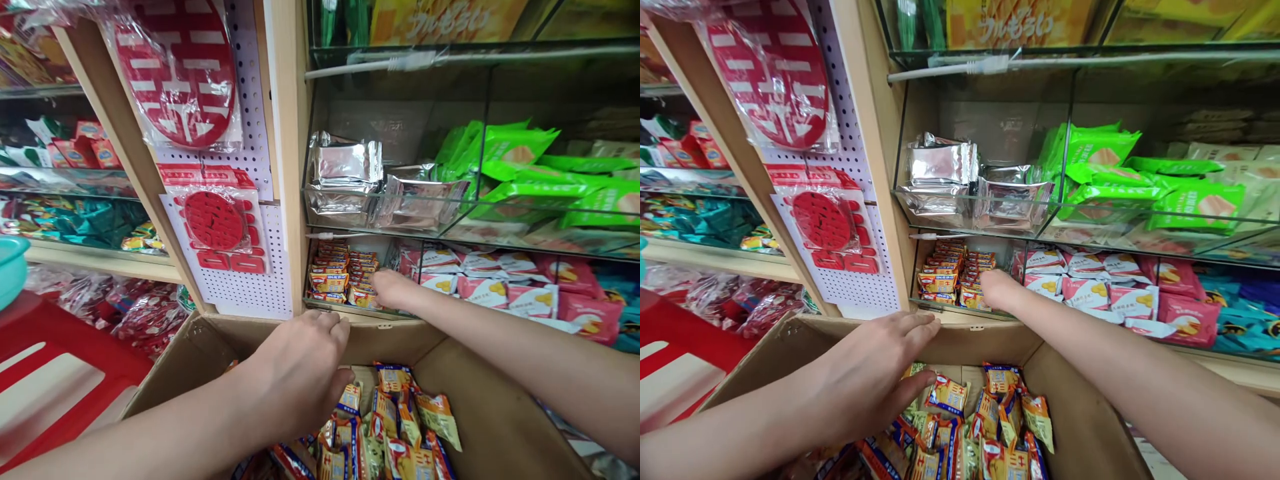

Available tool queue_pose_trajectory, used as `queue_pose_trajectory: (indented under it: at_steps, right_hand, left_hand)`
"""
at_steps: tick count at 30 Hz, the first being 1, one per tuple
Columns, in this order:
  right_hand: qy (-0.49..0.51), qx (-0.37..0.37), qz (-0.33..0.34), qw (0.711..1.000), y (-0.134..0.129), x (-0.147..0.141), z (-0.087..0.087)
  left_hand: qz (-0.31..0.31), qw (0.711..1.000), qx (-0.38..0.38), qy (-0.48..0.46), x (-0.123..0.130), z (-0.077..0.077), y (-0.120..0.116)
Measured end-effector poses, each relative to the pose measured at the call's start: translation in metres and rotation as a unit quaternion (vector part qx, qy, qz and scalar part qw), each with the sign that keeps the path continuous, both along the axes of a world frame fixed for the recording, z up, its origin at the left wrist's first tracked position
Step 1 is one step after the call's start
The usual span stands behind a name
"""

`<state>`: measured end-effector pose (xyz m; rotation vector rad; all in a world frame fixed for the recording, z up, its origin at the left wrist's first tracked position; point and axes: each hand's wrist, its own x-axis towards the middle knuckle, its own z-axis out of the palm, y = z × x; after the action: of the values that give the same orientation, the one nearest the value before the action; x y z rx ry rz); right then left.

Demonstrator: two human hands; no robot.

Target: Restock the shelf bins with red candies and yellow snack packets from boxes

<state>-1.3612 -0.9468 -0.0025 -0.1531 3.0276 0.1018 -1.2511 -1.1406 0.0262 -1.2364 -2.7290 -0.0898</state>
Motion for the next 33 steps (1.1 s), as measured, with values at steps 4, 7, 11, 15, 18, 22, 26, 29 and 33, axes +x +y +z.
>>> queue_pose_trajectory:
  at_steps: [4,7,11,15,18,22,26,29,33]
  right_hand:
    - [-0.004,0.02,0.052,0.998,-0.003,-0.007,-0.006]
    - [0.002,0.016,0.079,0.997,0.001,-0.007,-0.006]
    - [0.015,0.018,0.09,0.996,0.007,-0.003,-0.008]
    - [0.057,0.008,0.097,0.994,0.011,-0.004,-0.011]
    - [0.089,-0.004,0.094,0.992,0.014,-0.003,-0.002]
    - [0.173,-0.115,0.103,0.973,0.012,0.035,0.023]
    - [0.165,-0.21,0.206,0.941,-0.001,0.099,0.022]
    - [0.015,-0.071,0.318,0.945,-0.015,0.121,-0.006]
    - [-0.265,0.097,0.277,0.918,-0.029,0.111,-0.041]
  left_hand:
    - [-0.008,1.0,0.006,-0.01,-0.005,0.0,-0.001]
    - [-0.014,1.0,0.009,-0.022,-0.01,0.001,0.001]
    - [-0.016,0.999,0.011,-0.041,-0.014,0.003,0.003]
    - [-0.021,0.999,0.016,-0.035,-0.014,0.001,0.003]
    - [-0.023,0.999,0.016,-0.02,-0.014,0.0,0.004]
    - [-0.026,0.999,0.02,-0.016,-0.015,0.001,0.004]
    - [-0.026,0.999,0.011,-0.03,-0.019,0.003,0.006]
    - [-0.018,0.999,0.007,-0.027,-0.021,0.002,0.01]
    - [-0.021,1.0,0.006,0.0,-0.019,-0.001,0.014]
